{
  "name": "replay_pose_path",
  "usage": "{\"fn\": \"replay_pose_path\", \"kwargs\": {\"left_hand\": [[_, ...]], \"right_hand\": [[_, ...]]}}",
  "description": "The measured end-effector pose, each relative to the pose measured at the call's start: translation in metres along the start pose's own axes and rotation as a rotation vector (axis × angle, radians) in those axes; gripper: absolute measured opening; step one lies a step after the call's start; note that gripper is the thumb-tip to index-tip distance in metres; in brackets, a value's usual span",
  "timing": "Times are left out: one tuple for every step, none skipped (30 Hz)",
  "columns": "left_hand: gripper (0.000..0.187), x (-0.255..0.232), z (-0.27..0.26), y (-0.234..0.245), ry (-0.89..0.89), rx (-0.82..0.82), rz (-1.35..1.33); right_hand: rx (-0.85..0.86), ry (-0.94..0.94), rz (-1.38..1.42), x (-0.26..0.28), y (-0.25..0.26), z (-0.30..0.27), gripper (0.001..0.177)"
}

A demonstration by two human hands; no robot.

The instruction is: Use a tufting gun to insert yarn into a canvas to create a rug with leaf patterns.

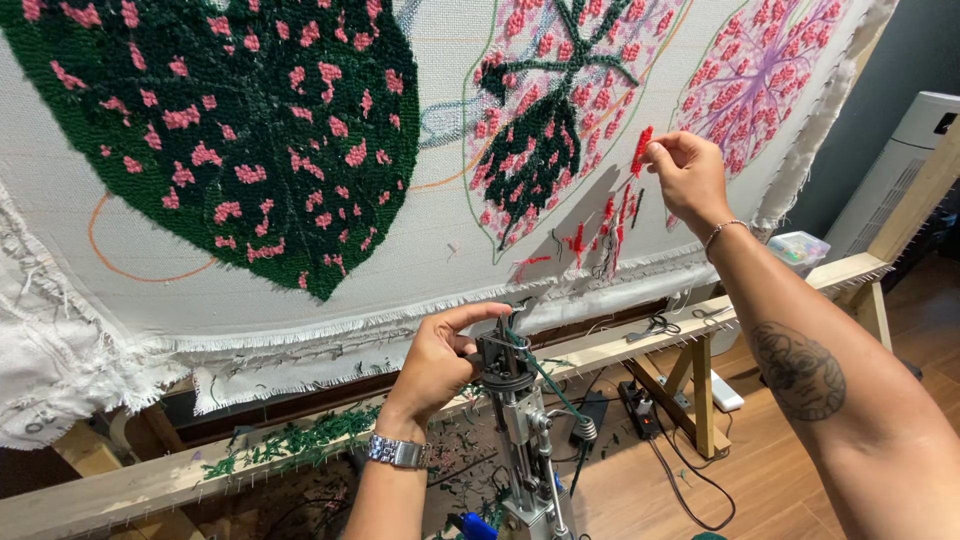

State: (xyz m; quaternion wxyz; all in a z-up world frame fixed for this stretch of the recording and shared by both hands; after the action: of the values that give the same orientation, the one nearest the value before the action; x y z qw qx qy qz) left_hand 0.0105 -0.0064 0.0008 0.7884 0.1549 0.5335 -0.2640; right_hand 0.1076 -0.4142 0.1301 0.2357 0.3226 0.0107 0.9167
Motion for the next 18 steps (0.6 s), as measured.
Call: {"fn": "replay_pose_path", "kwargs": {"left_hand": [[0.076, 0.002, 0.000, 0.001, -0.003, 0.008, -0.004], [0.077, 0.005, 0.001, 0.002, -0.007, 0.016, -0.009], [0.077, 0.005, 0.001, 0.002, -0.007, 0.016, -0.009], [0.077, 0.005, 0.001, 0.001, -0.004, 0.013, -0.011], [0.076, 0.004, 0.001, 0.001, -0.001, 0.011, -0.013], [0.076, 0.001, 0.001, 0.000, -0.002, 0.011, -0.013], [0.075, -0.001, 0.000, -0.001, 0.007, 0.002, -0.015], [0.073, -0.004, 0.000, -0.002, 0.016, -0.008, -0.017], [0.073, -0.006, 0.000, -0.003, 0.016, -0.007, -0.016], [0.074, -0.007, 0.000, -0.003, 0.041, -0.013, -0.041], [0.074, -0.008, 0.000, -0.004, 0.066, -0.020, -0.065], [0.074, -0.006, 0.000, -0.003, 0.066, -0.019, -0.064], [0.075, -0.003, 0.000, -0.001, 0.037, -0.015, -0.047], [0.075, -0.001, 0.000, 0.001, 0.008, -0.011, -0.030], [0.075, 0.001, 0.000, 0.001, 0.008, -0.012, -0.031], [0.073, 0.003, 0.000, 0.002, 0.005, -0.011, -0.018], [0.072, 0.006, 0.001, 0.002, 0.000, -0.008, -0.005], [0.072, 0.005, 0.001, 0.002, 0.000, -0.008, -0.005]], "right_hand": [[0.006, -0.005, -0.010, -0.001, 0.000, 0.000, 0.015], [0.011, -0.010, -0.019, -0.002, 0.000, 0.000, 0.015], [0.012, -0.010, -0.019, -0.003, -0.002, 0.000, 0.015], [0.041, -0.084, -0.006, -0.005, -0.003, 0.000, 0.014], [0.070, -0.158, 0.007, -0.007, -0.004, 0.000, 0.014], [0.070, -0.158, 0.006, -0.005, -0.007, -0.003, 0.014], [0.048, -0.237, 0.049, -0.003, -0.010, -0.006, 0.011], [0.025, -0.317, 0.092, -0.002, -0.013, -0.009, 0.010], [0.024, -0.316, 0.092, -0.005, -0.014, -0.011, 0.010], [0.017, -0.306, 0.093, -0.008, -0.014, -0.013, 0.013], [0.011, -0.296, 0.094, -0.012, -0.015, -0.015, 0.020], [0.010, -0.295, 0.095, -0.012, -0.016, -0.016, 0.020], [0.023, -0.340, 0.056, -0.013, -0.017, -0.018, 0.016], [0.037, -0.384, 0.018, -0.014, -0.018, -0.020, 0.014], [0.039, -0.385, 0.018, -0.015, -0.020, -0.020, 0.014], [0.026, -0.424, 0.047, -0.016, -0.021, -0.021, 0.014], [0.012, -0.463, 0.075, -0.017, -0.021, -0.021, 0.013], [0.013, -0.463, 0.074, -0.016, -0.021, -0.021, 0.013]]}}
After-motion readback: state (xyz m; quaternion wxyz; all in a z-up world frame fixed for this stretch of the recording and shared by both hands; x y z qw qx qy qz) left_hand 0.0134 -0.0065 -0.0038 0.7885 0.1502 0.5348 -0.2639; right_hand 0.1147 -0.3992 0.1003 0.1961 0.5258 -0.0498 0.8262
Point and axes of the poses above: each hand's wrist, its own z-axis towards the middle knuckle, its own y-axis out of the back of the hand, x = y × z, the point moved 1 cm from there along z, towards the middle knuckle, and after that the axes turned 9 degrees about z, right-handed, at the moved point
